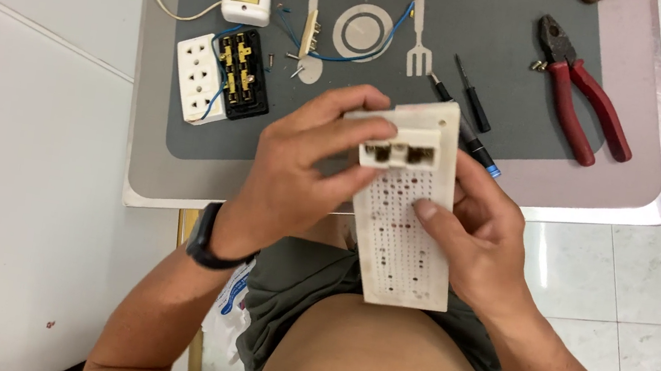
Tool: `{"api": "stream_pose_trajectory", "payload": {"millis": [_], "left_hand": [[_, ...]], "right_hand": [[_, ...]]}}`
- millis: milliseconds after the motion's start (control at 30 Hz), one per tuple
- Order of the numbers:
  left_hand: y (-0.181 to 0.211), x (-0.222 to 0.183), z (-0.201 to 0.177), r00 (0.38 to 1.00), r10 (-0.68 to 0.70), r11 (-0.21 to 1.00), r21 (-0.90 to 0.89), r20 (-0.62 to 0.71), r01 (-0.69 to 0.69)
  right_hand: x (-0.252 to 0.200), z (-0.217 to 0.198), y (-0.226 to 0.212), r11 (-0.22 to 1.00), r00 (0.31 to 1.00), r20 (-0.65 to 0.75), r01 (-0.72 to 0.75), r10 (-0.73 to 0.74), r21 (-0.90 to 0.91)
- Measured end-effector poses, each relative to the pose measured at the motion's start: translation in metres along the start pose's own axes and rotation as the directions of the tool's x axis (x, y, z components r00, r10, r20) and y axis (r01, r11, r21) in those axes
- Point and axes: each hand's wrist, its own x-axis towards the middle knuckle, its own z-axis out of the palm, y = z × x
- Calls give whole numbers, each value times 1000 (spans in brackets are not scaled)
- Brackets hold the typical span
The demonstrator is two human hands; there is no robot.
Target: Disassembling electrical components from a perforated panel using a screwdriver and pliers.
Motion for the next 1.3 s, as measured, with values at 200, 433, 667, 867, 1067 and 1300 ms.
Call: {"api": "stream_pose_trajectory", "payload": {"millis": [200, 433, 667, 867, 1067, 1300], "left_hand": [[-40, 3, 27, 982, -164, 970, -164, 99, 179], [-63, 0, 40, 961, -258, 962, 122, 99, 245], [-71, -8, 38, 906, -404, 913, 125, 125, 389], [-79, 4, 45, 893, -446, 890, 134, 58, 436], [-73, -9, 72, 888, -440, 869, 187, -132, 458], [-66, -16, 75, 903, -364, 910, 120, -230, 398]], "right_hand": [[17, -4, 15, 839, 989, -147, -102, 27, -534], [15, -17, 30, 306, 845, 77, 275, -529, -911], [25, -58, 22, 311, 891, 37, 196, -452, -930], [39, -63, 33, 254, 944, 31, 119, -328, -960], [36, -88, 62, 434, 926, -95, 79, -364, -897], [30, -89, 51, 870, 889, -368, 65, -272, -488]]}}
